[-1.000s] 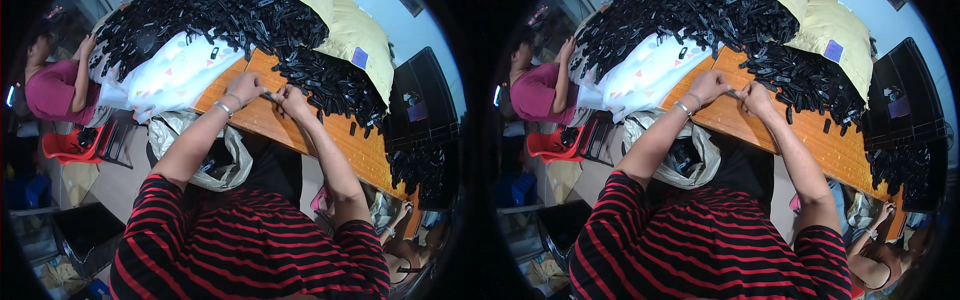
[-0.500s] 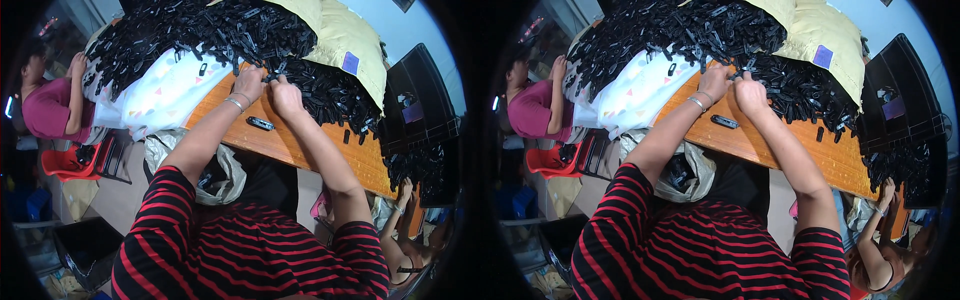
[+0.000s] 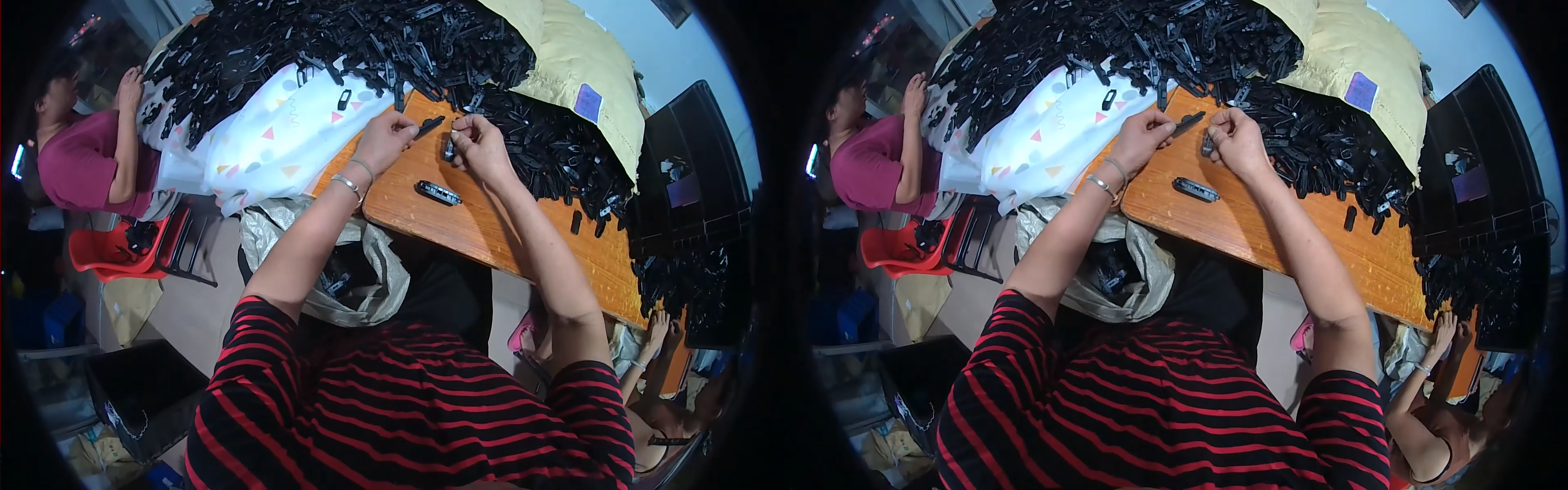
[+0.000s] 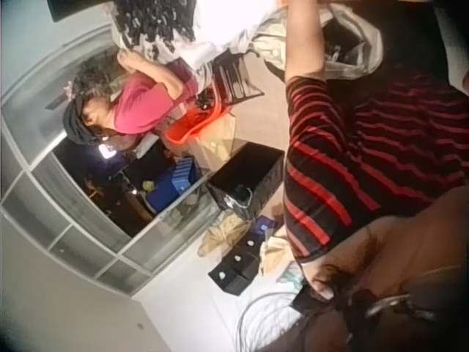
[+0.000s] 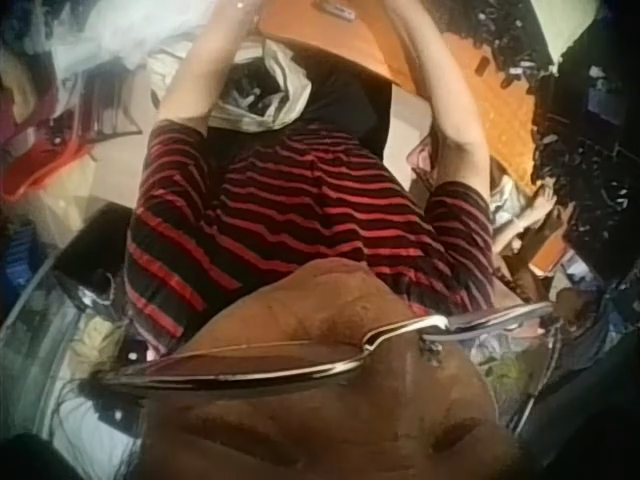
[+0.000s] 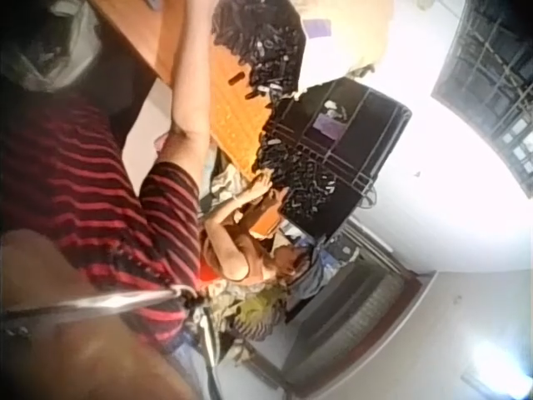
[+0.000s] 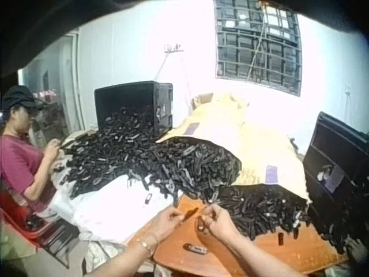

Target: Assembling small black plastic components by hand at a workbench.

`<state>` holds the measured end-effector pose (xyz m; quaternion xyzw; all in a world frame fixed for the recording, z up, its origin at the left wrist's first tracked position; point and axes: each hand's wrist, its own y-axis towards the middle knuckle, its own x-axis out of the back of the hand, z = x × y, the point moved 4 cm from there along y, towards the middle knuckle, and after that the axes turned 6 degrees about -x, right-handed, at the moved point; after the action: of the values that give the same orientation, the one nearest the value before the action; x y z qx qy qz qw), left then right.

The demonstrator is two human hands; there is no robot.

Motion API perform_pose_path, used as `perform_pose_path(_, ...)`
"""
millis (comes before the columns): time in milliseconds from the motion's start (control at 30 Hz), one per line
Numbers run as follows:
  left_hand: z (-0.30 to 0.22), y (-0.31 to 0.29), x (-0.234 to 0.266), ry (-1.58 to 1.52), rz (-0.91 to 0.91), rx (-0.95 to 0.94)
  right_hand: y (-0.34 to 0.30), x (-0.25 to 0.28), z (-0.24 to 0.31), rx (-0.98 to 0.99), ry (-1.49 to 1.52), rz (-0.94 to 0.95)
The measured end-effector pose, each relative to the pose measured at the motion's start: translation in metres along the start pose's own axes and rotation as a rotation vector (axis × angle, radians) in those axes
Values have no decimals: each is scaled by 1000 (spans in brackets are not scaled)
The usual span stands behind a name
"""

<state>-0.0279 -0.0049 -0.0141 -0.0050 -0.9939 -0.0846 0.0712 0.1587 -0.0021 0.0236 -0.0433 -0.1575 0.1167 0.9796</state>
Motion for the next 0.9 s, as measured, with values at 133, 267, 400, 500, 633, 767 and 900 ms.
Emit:
perform_pose_path(133,-6,-15,2,-144,5,82,-17,-15,-13,-148,332,-8)
perform_pose_path(267,-11,-24,5,-205,3,123,-17,-18,-24,-157,209,-78)
perform_pose_path(400,-14,-29,7,-247,3,171,-17,-8,-29,-164,73,-41)
perform_pose_path(500,-13,-31,8,-273,62,196,-17,-2,-21,12,-429,-63)
perform_pose_path(633,-16,-36,-2,-345,170,266,-25,1,5,143,-64,-94)
perform_pose_path(767,-22,-38,-16,-427,196,300,-20,9,-7,9,9,88)
perform_pose_path(900,-25,-37,-23,-294,146,233,-21,13,-6,-71,-83,76)
